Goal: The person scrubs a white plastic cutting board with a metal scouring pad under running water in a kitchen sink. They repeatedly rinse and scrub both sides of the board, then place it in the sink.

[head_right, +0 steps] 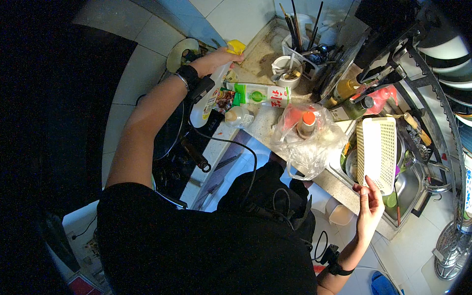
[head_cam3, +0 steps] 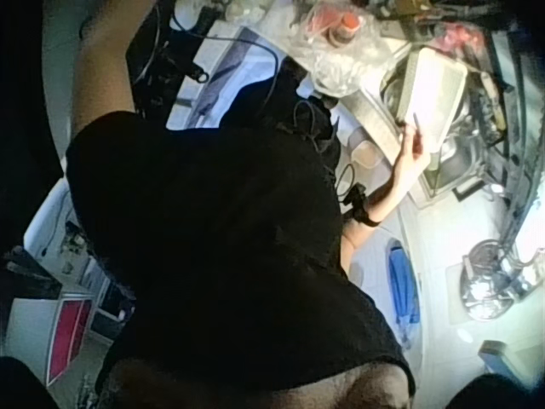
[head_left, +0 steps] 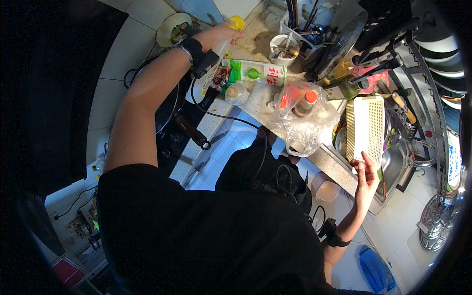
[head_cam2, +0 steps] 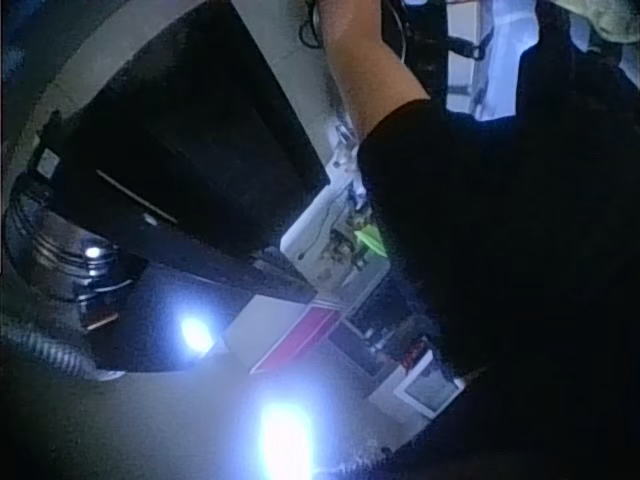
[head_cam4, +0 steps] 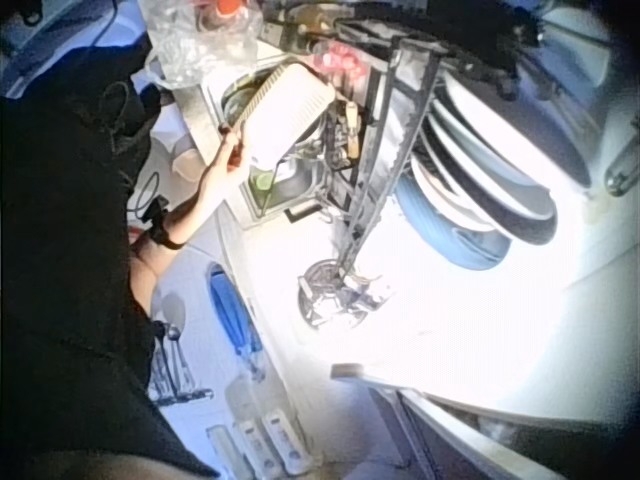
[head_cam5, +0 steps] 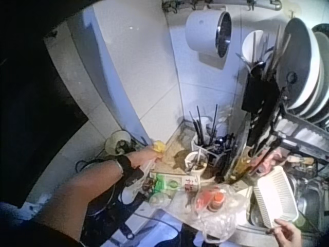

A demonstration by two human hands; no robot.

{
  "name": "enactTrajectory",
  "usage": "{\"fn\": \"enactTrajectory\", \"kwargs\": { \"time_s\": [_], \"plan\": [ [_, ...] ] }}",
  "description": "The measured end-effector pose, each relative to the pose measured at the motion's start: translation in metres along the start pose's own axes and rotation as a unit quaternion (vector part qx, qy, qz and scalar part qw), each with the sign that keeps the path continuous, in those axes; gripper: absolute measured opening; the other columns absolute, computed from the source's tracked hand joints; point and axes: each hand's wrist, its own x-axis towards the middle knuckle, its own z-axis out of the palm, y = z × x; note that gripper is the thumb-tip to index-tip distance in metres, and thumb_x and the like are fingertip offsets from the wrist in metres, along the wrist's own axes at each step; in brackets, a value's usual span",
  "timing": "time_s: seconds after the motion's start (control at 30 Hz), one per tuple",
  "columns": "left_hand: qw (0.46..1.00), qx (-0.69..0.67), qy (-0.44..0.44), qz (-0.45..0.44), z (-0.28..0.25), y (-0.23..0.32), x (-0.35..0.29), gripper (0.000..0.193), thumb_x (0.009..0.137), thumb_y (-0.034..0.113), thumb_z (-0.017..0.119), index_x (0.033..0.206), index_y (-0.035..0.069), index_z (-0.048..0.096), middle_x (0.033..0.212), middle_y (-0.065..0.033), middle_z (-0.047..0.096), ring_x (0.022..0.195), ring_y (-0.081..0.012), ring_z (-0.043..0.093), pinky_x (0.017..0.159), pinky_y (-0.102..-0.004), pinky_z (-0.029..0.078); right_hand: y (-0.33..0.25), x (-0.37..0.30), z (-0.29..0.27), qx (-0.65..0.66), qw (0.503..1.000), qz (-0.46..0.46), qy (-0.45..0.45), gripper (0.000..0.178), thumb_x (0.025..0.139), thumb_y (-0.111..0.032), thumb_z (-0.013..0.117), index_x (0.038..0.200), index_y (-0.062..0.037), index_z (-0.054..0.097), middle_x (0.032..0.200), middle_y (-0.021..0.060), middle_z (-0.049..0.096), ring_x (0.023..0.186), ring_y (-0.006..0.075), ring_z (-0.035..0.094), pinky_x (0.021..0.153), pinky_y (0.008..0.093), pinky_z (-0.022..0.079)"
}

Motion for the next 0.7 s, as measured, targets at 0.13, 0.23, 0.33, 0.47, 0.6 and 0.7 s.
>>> {"fn": "enactTrajectory", "kwargs": {
  "time_s": [0.13, 0.23, 0.33, 0.47, 0.6, 0.7],
  "plan": [
    [0.999, 0.035, -0.028, 0.004, -0.001, -0.008, 0.005, 0.027, 0.092, 0.034, 0.074, 0.087, 0.009, 0.065, 0.076, 0.0022, 0.061, 0.065, -0.0089, 0.054, 0.063, -0.0245, 0.045, 0.002, -0.003, -0.001, -0.016, 1.000, 0.006, 0.006, 0.040, 0.103, -0.016, 0.061, 0.139, 0.0015, 0.056, 0.102, 0.0092, 0.073, 0.096, 0.0150, 0.067, 0.094, 0.0303, 0.049],
    [0.993, 0.112, -0.006, -0.027, -0.002, -0.014, 0.012, 0.033, 0.093, 0.035, 0.073, 0.075, 0.010, 0.061, 0.066, 0.0007, 0.057, 0.063, -0.0106, 0.054, 0.062, -0.0247, 0.044, 0.003, -0.005, -0.002, -0.017, 1.000, 0.007, 0.010, 0.039, 0.103, -0.015, 0.060, 0.138, 0.0020, 0.057, 0.100, 0.0095, 0.073, 0.097, 0.0154, 0.067, 0.097, 0.0318, 0.049],
    [0.986, 0.161, 0.011, -0.046, -0.001, -0.018, 0.015, 0.031, 0.092, 0.034, 0.074, 0.080, 0.009, 0.063, 0.070, -0.0001, 0.060, 0.066, -0.0118, 0.056, 0.064, -0.0253, 0.045, 0.003, -0.007, -0.002, -0.015, 1.000, 0.012, 0.013, 0.039, 0.103, -0.015, 0.060, 0.138, 0.0021, 0.057, 0.100, 0.0093, 0.073, 0.097, 0.0154, 0.067, 0.097, 0.0313, 0.048],
    [0.999, 0.004, 0.003, -0.049, 0.002, -0.017, 0.011, 0.032, 0.090, 0.032, 0.078, 0.104, 0.005, 0.065, 0.090, -0.0011, 0.065, 0.073, -0.0123, 0.059, 0.070, -0.0256, 0.050, 0.003, -0.008, -0.002, -0.015, 1.000, 0.014, 0.013, 0.040, 0.103, -0.015, 0.060, 0.138, 0.0021, 0.057, 0.100, 0.0093, 0.073, 0.098, 0.0153, 0.067, 0.097, 0.0310, 0.048],
    [1.000, 0.011, -0.022, -0.015, 0.003, -0.015, 0.005, 0.042, 0.088, 0.031, 0.079, 0.117, 0.005, 0.062, 0.098, -0.0008, 0.064, 0.077, -0.0124, 0.060, 0.071, -0.0259, 0.051, 0.002, -0.009, -0.001, -0.003, 1.000, 0.013, 0.009, 0.040, 0.103, -0.015, 0.060, 0.139, 0.0020, 0.056, 0.100, 0.0093, 0.073, 0.098, 0.0154, 0.067, 0.097, 0.0311, 0.048],
    [0.999, 0.029, -0.018, -0.026, 0.003, -0.019, 0.007, 0.035, 0.090, 0.032, 0.077, 0.108, 0.006, 0.064, 0.089, -0.0008, 0.063, 0.073, -0.0121, 0.058, 0.067, -0.0275, 0.049, 0.001, -0.009, -0.001, 0.000, 1.000, 0.008, 0.009, 0.040, 0.103, -0.015, 0.060, 0.139, 0.0021, 0.056, 0.100, 0.0092, 0.073, 0.098, 0.0152, 0.067, 0.097, 0.0313, 0.048]
  ]
}}
